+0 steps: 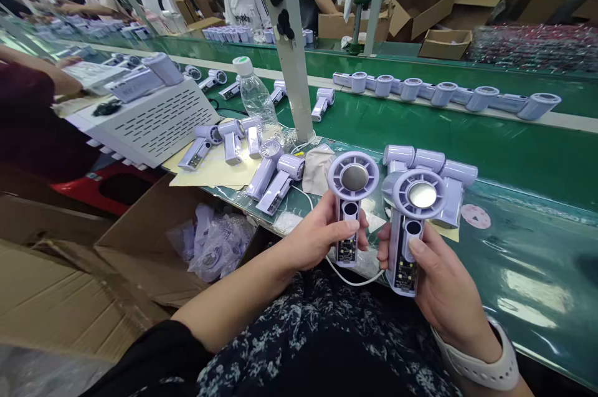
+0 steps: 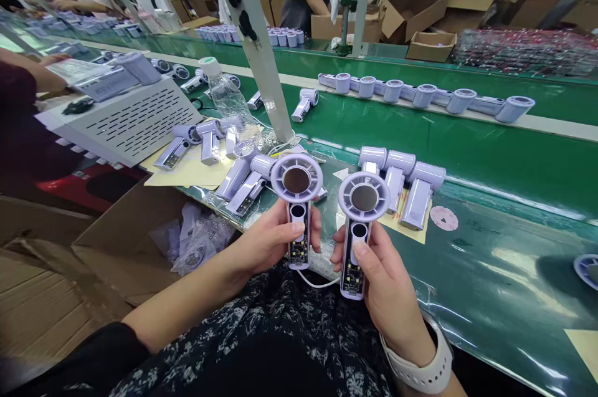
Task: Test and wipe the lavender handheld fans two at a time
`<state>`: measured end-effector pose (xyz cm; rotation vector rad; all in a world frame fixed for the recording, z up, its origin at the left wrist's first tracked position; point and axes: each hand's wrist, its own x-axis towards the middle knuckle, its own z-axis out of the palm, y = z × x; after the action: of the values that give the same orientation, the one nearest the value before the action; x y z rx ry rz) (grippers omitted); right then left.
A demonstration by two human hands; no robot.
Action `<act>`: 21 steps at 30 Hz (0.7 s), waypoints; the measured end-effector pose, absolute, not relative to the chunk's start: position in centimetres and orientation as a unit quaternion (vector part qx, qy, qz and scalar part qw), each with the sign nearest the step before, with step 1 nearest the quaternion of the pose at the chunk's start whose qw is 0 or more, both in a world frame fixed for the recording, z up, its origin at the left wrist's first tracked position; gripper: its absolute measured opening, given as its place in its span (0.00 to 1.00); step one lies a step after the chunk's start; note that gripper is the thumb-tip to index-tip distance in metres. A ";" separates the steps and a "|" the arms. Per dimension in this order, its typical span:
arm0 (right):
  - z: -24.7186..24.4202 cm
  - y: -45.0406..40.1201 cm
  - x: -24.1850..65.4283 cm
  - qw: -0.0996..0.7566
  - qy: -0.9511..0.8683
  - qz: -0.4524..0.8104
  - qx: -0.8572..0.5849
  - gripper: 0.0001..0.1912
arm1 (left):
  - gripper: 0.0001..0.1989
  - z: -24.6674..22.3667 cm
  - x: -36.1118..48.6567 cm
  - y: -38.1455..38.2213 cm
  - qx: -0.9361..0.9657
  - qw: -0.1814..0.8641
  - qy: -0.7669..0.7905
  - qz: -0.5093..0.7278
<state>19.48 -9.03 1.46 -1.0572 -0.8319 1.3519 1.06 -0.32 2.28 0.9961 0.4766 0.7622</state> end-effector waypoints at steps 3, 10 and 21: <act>1.3 -9.0 19.3 0.596 -0.333 0.578 -0.447 0.15 | 0.23 2.4 1.0 -0.4 0.448 0.791 0.218 0.355; 1.4 -9.1 19.1 0.602 -0.364 0.566 -0.429 0.11 | 0.25 2.0 1.3 -0.3 0.464 0.783 0.208 0.358; 1.1 -9.0 20.0 0.604 -0.323 0.618 -0.386 0.14 | 0.34 1.9 1.1 -0.5 0.462 0.755 0.297 0.359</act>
<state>20.00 -9.00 1.13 -0.8934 -0.7477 1.4312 1.12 -0.53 1.92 1.0074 0.6481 0.7837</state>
